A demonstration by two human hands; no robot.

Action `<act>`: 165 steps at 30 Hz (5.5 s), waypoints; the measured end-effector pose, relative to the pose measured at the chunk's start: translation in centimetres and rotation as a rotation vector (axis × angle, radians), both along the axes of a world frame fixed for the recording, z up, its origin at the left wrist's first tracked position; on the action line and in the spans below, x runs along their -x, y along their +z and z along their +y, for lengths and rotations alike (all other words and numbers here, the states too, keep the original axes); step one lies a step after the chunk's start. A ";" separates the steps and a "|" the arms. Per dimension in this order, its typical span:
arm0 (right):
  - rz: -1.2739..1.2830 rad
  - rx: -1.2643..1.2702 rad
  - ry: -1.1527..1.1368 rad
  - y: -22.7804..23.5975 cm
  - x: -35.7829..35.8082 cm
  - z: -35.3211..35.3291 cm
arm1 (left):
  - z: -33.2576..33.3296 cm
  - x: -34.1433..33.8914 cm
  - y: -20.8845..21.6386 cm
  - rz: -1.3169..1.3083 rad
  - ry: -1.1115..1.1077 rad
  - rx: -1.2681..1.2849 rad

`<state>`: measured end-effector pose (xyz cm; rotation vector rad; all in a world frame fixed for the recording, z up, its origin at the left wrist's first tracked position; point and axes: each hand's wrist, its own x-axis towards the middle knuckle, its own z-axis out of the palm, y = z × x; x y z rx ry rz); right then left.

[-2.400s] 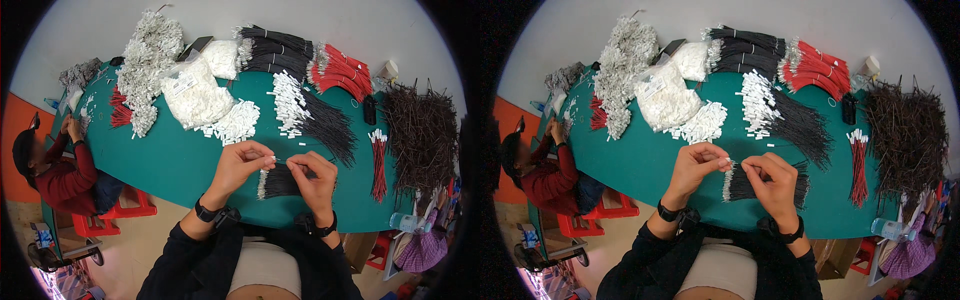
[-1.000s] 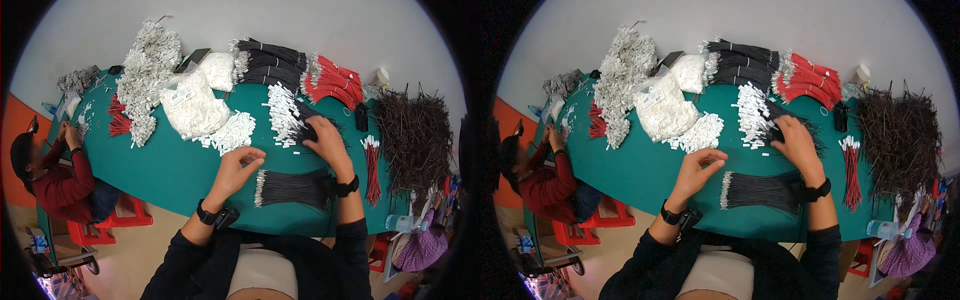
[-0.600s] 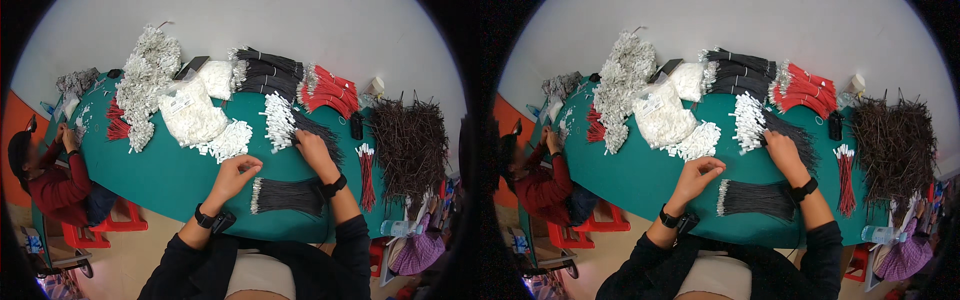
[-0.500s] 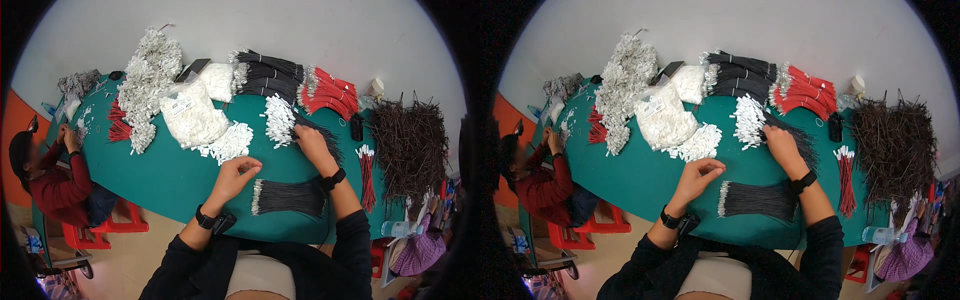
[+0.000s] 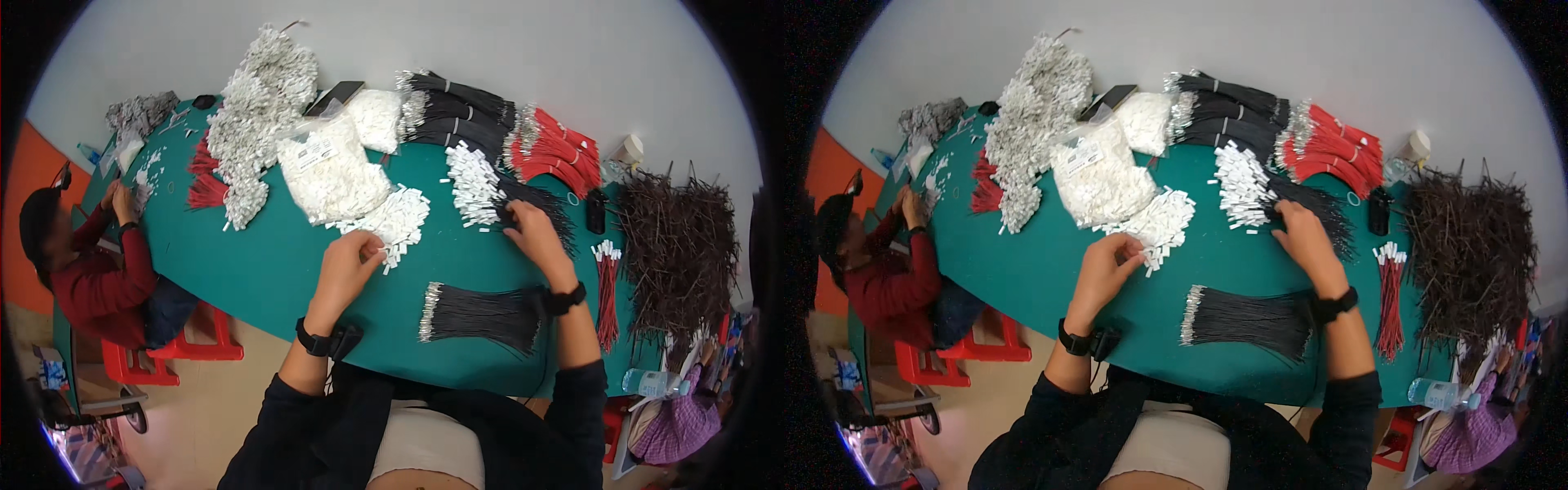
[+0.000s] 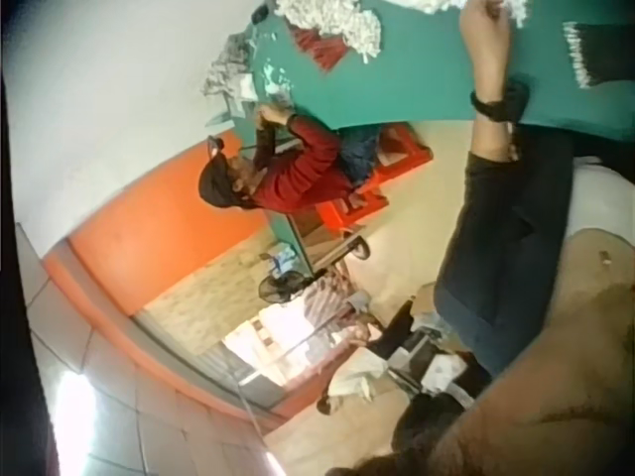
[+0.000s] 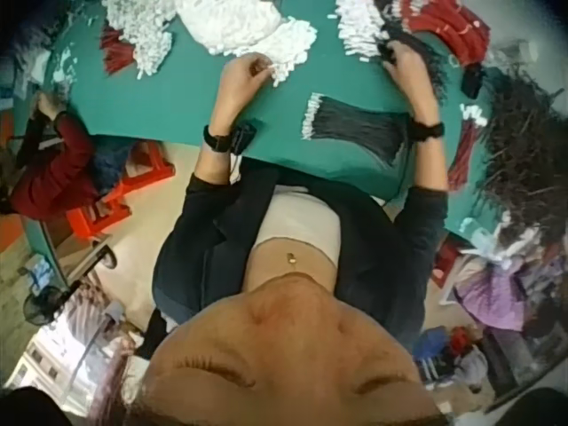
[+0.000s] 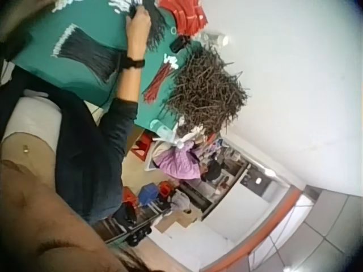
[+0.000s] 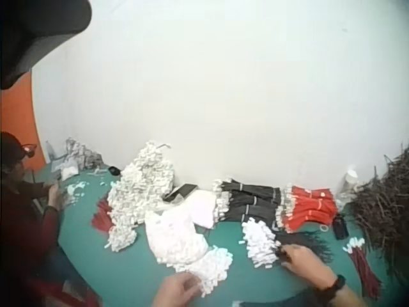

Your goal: The recorder is manually attaching small white plastic connectors to the ends of black wires at an assembly workbench.

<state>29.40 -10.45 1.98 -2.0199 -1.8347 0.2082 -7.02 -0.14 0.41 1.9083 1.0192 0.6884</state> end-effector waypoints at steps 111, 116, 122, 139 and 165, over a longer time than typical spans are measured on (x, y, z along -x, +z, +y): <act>0.473 -0.537 -0.153 4.8 13.4 -5.5 | -4.4 -6.3 3.8 -0.570 -0.115 0.583; 0.476 -0.516 -0.149 4.6 13.4 -5.5 | -4.4 -6.4 3.8 -0.559 -0.129 0.575; 0.464 -0.493 -0.130 4.6 13.6 -5.4 | -4.5 -6.4 3.8 -0.537 -0.169 0.539; 0.447 -0.493 -0.073 3.9 13.4 -5.2 | -4.7 -6.4 3.1 -0.478 -0.172 0.558; -0.017 -0.250 -0.112 3.2 6.8 -4.8 | 1.8 -8.0 -0.1 -0.023 -0.248 -0.302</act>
